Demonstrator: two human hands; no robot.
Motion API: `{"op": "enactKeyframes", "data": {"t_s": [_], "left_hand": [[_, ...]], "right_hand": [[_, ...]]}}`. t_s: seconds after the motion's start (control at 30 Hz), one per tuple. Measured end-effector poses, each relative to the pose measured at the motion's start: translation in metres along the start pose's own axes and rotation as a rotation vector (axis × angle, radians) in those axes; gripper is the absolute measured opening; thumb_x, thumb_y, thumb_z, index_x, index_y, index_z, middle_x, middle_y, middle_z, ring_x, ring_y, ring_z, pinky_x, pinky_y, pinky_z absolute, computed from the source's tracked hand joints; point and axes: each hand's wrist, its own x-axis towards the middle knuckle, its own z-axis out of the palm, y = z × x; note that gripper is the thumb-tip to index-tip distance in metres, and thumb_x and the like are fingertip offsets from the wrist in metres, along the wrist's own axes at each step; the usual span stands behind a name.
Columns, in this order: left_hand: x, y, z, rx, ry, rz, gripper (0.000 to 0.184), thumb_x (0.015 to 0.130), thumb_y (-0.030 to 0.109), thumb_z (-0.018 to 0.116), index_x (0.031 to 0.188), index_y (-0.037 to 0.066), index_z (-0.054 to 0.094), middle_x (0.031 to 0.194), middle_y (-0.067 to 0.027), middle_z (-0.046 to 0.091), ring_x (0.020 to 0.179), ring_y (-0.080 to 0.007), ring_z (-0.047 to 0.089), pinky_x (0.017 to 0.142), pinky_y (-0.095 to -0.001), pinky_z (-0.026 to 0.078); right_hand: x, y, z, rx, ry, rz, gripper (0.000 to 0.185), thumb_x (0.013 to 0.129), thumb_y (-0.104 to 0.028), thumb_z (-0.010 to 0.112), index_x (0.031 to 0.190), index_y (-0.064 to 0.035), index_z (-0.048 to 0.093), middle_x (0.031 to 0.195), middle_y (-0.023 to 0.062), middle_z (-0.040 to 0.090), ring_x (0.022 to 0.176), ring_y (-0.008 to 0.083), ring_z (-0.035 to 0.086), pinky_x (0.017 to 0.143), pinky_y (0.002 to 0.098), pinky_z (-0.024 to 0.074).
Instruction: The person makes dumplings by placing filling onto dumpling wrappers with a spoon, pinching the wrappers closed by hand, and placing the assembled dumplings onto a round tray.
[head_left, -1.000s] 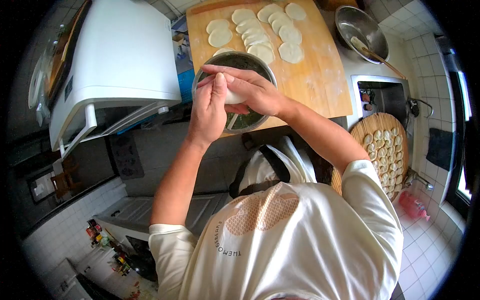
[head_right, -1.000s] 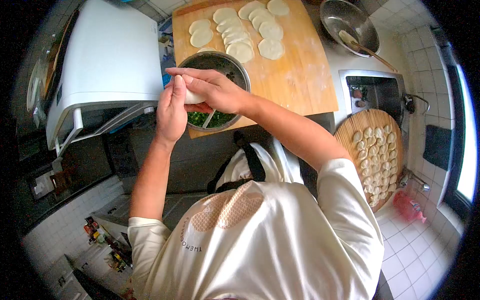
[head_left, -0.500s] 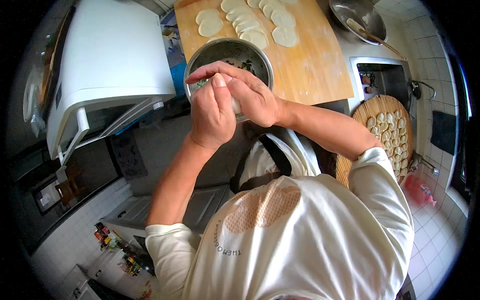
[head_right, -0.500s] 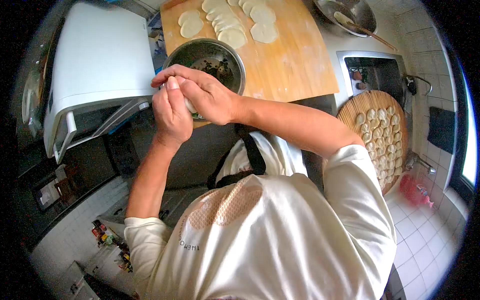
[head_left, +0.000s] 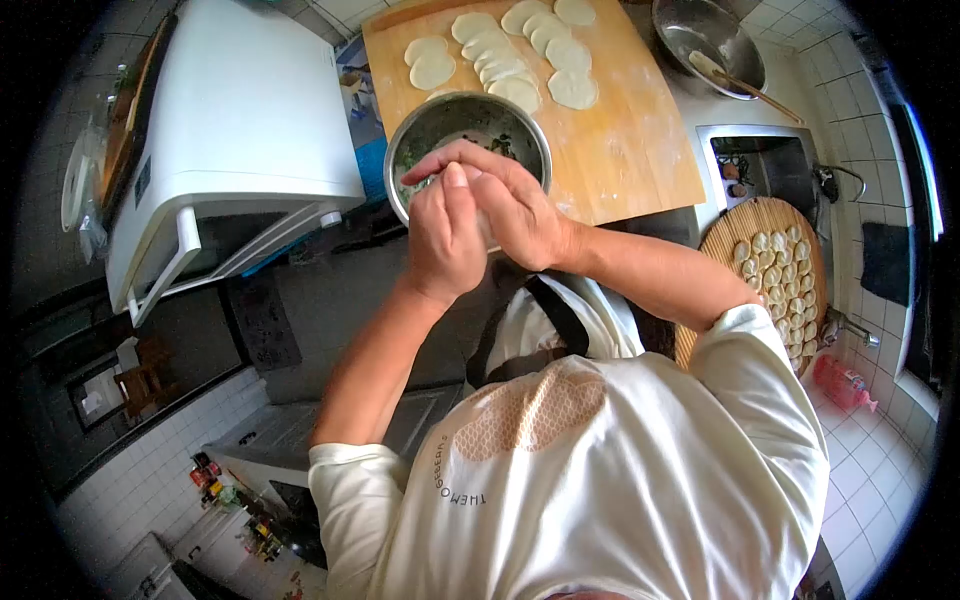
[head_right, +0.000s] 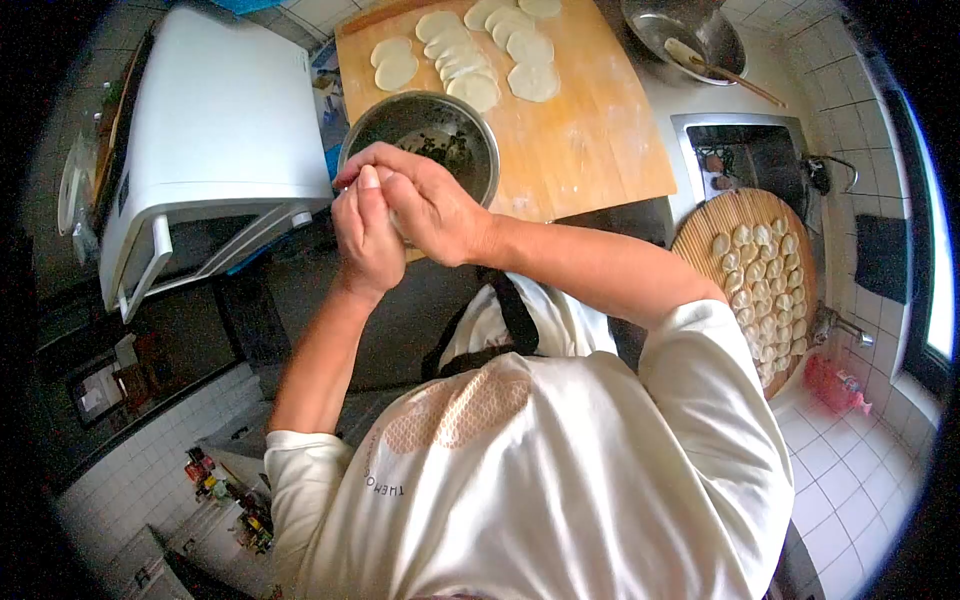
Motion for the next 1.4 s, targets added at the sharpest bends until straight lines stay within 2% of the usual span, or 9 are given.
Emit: {"op": "enactKeyframes", "data": {"t_s": [0.1,0.23,0.33,0.43,0.57,0.67,0.93,1.1,1.4], "left_hand": [[0.005,-0.004,-0.011,-0.264,-0.009,-0.142,0.044,0.096,0.034,0.025,0.084,0.002,0.053,0.078,-0.0063,0.057,0.067,-0.0168,0.053,0.062,-0.0274,0.042],[0.012,-0.001,-0.021,-1.004,-0.107,-0.551,0.071,0.084,0.065,0.020,0.107,0.003,0.045,0.089,-0.0083,0.058,0.078,-0.0159,0.061,0.067,-0.0317,0.054],[0.011,-0.004,-0.026,-0.978,-0.176,-0.516,0.075,0.082,0.068,0.019,0.114,0.004,0.040,0.097,-0.0098,0.057,0.083,-0.0189,0.061,0.068,-0.0315,0.053],[0.008,-0.003,-0.015,-0.744,-0.060,-0.452,0.076,0.082,0.068,0.019,0.119,0.005,0.037,0.106,-0.0122,0.053,0.090,-0.0222,0.059,0.071,-0.0329,0.053],[0.008,-0.011,-0.010,-1.297,0.084,-0.660,0.076,0.082,0.068,0.023,0.122,0.005,0.036,0.109,-0.0129,0.050,0.098,-0.0253,0.053,0.084,-0.0369,0.044],[0.006,-0.015,-0.008,-1.214,0.103,-0.680,0.075,0.083,0.066,0.022,0.121,0.004,0.040,0.105,-0.0127,0.053,0.095,-0.0257,0.053,0.083,-0.0370,0.043],[0.002,-0.019,-0.007,-1.079,0.030,-0.689,0.075,0.084,0.065,0.026,0.120,0.001,0.040,0.098,-0.0138,0.053,0.089,-0.0228,0.053,0.079,-0.0318,0.042],[0.002,-0.018,-0.004,-1.077,0.030,-0.716,0.075,0.084,0.065,0.027,0.121,0.001,0.040,0.098,-0.0127,0.053,0.088,-0.0201,0.053,0.077,-0.0294,0.042],[-0.003,-0.025,0.002,-1.199,0.054,-0.787,0.073,0.084,0.064,0.028,0.118,0.002,0.042,0.100,-0.0109,0.052,0.087,-0.0187,0.051,0.079,-0.0285,0.042]], "right_hand": [[0.013,-0.005,-0.007,-0.038,-0.020,-0.011,0.044,0.091,-0.025,0.029,0.122,0.0048,0.038,0.105,0.0119,0.052,0.099,0.0193,0.048,0.088,0.0284,0.0366],[0.016,-0.008,-0.017,0.022,-0.012,0.302,0.080,0.087,-0.045,0.047,0.139,-0.0065,0.000,0.097,0.0077,0.052,0.087,0.0118,0.048,0.074,0.0234,0.0409],[0.009,-0.015,-0.016,-0.140,-0.006,0.363,0.081,0.080,-0.013,0.063,0.139,-0.0080,0.009,0.091,0.0084,0.052,0.079,0.0103,0.048,0.068,0.0230,0.0410],[0.007,-0.010,-0.009,-0.379,0.106,0.330,0.070,0.075,-0.015,0.065,0.133,-0.0045,0.025,0.089,0.0156,0.056,0.080,0.0209,0.058,0.070,0.0295,0.0463],[0.001,0.005,-0.005,-0.622,0.127,0.118,0.054,0.072,-0.012,0.067,0.120,-0.0043,0.044,0.090,0.0156,0.058,0.079,0.0227,0.059,0.068,0.0309,0.0479],[-0.004,0.001,-0.009,-0.448,0.104,0.125,0.037,0.067,-0.012,0.071,0.101,-0.0039,0.058,0.091,0.0099,0.061,0.079,0.0198,0.059,0.069,0.0300,0.0483],[-0.009,0.013,-0.018,-0.388,0.038,0.068,0.020,0.071,-0.007,0.068,0.090,-0.0036,0.062,0.089,0.0072,0.063,0.076,0.0163,0.059,0.069,0.0276,0.0484],[-0.011,0.015,-0.025,-0.359,-0.048,0.144,0.010,0.075,-0.004,0.065,0.084,-0.0005,0.062,0.099,0.0097,0.062,0.096,0.0166,0.056,0.083,0.0303,0.0445],[-0.019,0.016,-0.025,-0.443,0.052,0.075,0.015,0.072,-0.006,0.065,0.087,-0.0019,0.064,0.092,0.0100,0.064,0.081,0.0182,0.062,0.072,0.0284,0.0492]]}}
